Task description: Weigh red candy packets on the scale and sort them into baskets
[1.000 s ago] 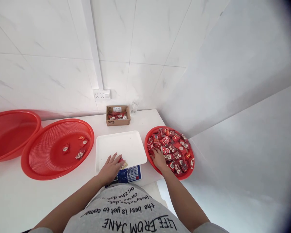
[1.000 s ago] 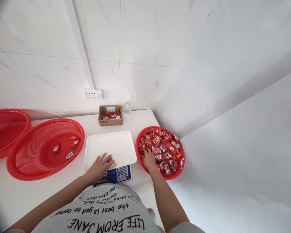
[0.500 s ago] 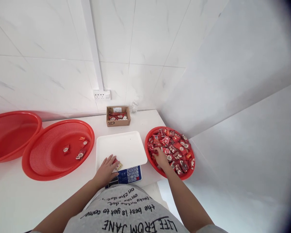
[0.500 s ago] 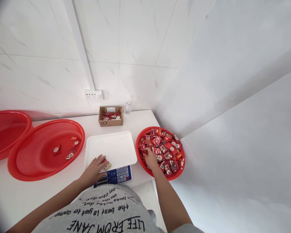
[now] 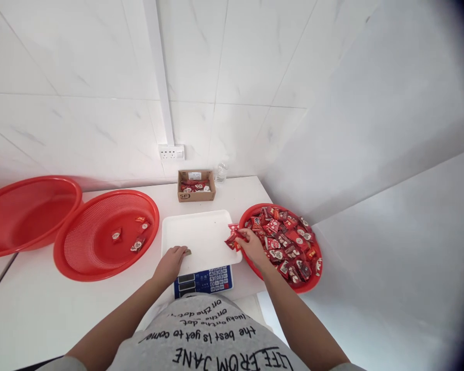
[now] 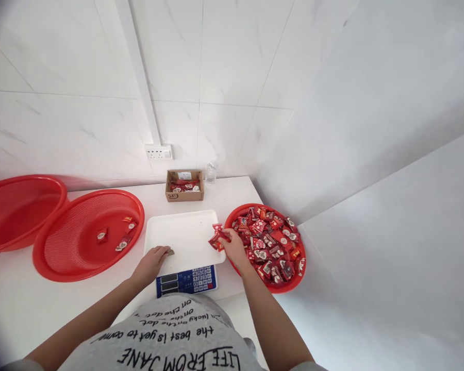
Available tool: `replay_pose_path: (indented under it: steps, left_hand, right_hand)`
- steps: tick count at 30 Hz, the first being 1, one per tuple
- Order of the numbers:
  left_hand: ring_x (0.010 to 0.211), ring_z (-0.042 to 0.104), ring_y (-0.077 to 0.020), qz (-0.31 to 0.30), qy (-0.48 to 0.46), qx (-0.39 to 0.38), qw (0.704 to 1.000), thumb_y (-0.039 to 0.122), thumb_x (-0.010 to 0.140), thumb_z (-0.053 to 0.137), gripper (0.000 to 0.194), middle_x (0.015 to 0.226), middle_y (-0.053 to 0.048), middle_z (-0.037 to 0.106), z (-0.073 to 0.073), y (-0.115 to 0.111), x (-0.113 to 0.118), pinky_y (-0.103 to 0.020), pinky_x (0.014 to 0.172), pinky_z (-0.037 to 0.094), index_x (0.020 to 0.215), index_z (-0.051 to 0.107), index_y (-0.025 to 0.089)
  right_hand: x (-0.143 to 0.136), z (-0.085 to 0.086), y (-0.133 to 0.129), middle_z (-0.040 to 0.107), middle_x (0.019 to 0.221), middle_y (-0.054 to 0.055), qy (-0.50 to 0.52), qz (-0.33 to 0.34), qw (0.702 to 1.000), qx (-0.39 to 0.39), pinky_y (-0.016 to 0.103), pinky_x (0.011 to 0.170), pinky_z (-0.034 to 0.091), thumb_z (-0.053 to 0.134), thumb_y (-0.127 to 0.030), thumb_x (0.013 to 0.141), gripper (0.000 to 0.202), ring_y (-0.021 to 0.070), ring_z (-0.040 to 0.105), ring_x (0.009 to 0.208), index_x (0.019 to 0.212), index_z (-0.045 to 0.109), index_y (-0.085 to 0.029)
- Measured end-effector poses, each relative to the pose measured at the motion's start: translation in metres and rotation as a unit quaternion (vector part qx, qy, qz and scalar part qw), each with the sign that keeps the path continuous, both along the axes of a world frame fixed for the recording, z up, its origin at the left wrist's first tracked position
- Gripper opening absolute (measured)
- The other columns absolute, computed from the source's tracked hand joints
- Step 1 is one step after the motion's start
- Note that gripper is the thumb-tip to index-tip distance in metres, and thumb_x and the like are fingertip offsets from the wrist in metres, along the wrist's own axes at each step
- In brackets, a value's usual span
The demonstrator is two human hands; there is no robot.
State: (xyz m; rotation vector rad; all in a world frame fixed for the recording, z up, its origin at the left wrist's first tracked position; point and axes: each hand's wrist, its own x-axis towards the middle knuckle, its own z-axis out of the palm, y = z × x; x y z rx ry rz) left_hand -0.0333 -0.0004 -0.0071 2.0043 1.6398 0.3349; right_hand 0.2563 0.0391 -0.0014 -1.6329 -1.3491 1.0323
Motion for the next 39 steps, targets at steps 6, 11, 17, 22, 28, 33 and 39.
replay_pose_path:
  steps: [6,11,17,22,28,33,39]
  left_hand:
    - [0.109,0.053,-0.02,0.068,0.002,-0.026,0.997,0.018,0.087,0.036,0.038,0.123,-0.009,0.053,0.008,0.01,0.001,-0.033,0.09,0.043,0.122,0.048,0.017]
    - [0.118,0.044,-0.0247,0.067,0.069,-0.011,0.995,0.027,0.086,0.042,0.036,0.132,-0.009,0.046,0.008,0.009,0.0,-0.037,0.089,0.043,0.121,0.049,0.021]
    - [0.118,0.043,-0.0258,0.029,0.099,0.027,0.994,0.026,0.086,0.046,0.034,0.133,-0.011,0.045,0.007,0.01,0.002,-0.04,0.097,0.037,0.118,0.051,0.018]
    - [0.121,0.042,-0.0242,0.036,0.057,-0.015,0.998,0.016,0.083,0.046,0.038,0.136,-0.012,0.041,0.001,0.014,0.012,-0.038,0.1,0.035,0.121,0.049,0.017]
    - [0.125,0.039,-0.0249,0.024,0.01,0.001,1.0,0.023,0.08,0.052,0.046,0.138,-0.01,0.04,-0.002,0.016,0.02,-0.04,0.102,0.034,0.126,0.046,0.019]
    - [0.131,0.028,-0.0285,-0.062,0.021,0.063,0.996,0.032,0.075,0.06,0.056,0.142,-0.008,0.035,-0.008,0.017,0.027,-0.045,0.106,0.029,0.128,0.044,0.023]
    - [0.136,0.015,-0.0318,-0.105,0.062,0.041,0.992,0.039,0.076,0.059,0.062,0.146,-0.007,0.029,-0.012,0.023,0.038,-0.053,0.108,0.018,0.133,0.038,0.028]
  right_hand:
    - [-0.06,-0.009,0.001,0.065,0.08,0.0,0.031,0.139,0.99,-0.026,0.032,0.077,0.045,0.053,-0.027,0.07,0.01,0.0165,0.061,0.079,0.077,0.056,-0.02]
    - [-0.077,-0.01,-0.002,0.066,0.086,-0.002,0.025,0.179,0.983,-0.022,0.03,0.079,0.043,0.051,-0.024,0.072,0.009,0.0153,0.06,0.083,0.078,0.058,-0.021]
    - [-0.07,-0.016,-0.004,0.06,0.072,-0.002,0.07,0.158,0.983,-0.061,0.027,0.067,0.042,0.052,-0.027,0.071,0.01,0.013,0.055,0.067,0.077,0.054,-0.019]
    - [-0.07,-0.017,-0.007,0.057,0.069,-0.004,0.148,0.142,0.973,-0.104,0.025,0.06,0.04,0.057,-0.033,0.068,0.017,0.011,0.051,0.061,0.075,0.05,-0.019]
    - [-0.074,-0.018,-0.013,0.056,0.069,-0.004,0.211,0.122,0.96,-0.135,0.025,0.061,0.041,0.064,-0.039,0.065,0.026,0.0113,0.052,0.062,0.074,0.048,-0.02]
    - [-0.068,-0.013,-0.016,0.057,0.069,-0.004,0.235,0.141,0.949,-0.154,0.023,0.058,0.04,0.064,-0.041,0.064,0.03,0.0094,0.052,0.059,0.077,0.048,-0.019]
    - [-0.045,-0.009,-0.006,0.063,0.072,0.0,0.114,0.113,0.979,-0.126,0.024,0.056,0.042,0.055,-0.038,0.072,0.023,0.0121,0.057,0.06,0.084,0.053,-0.018]
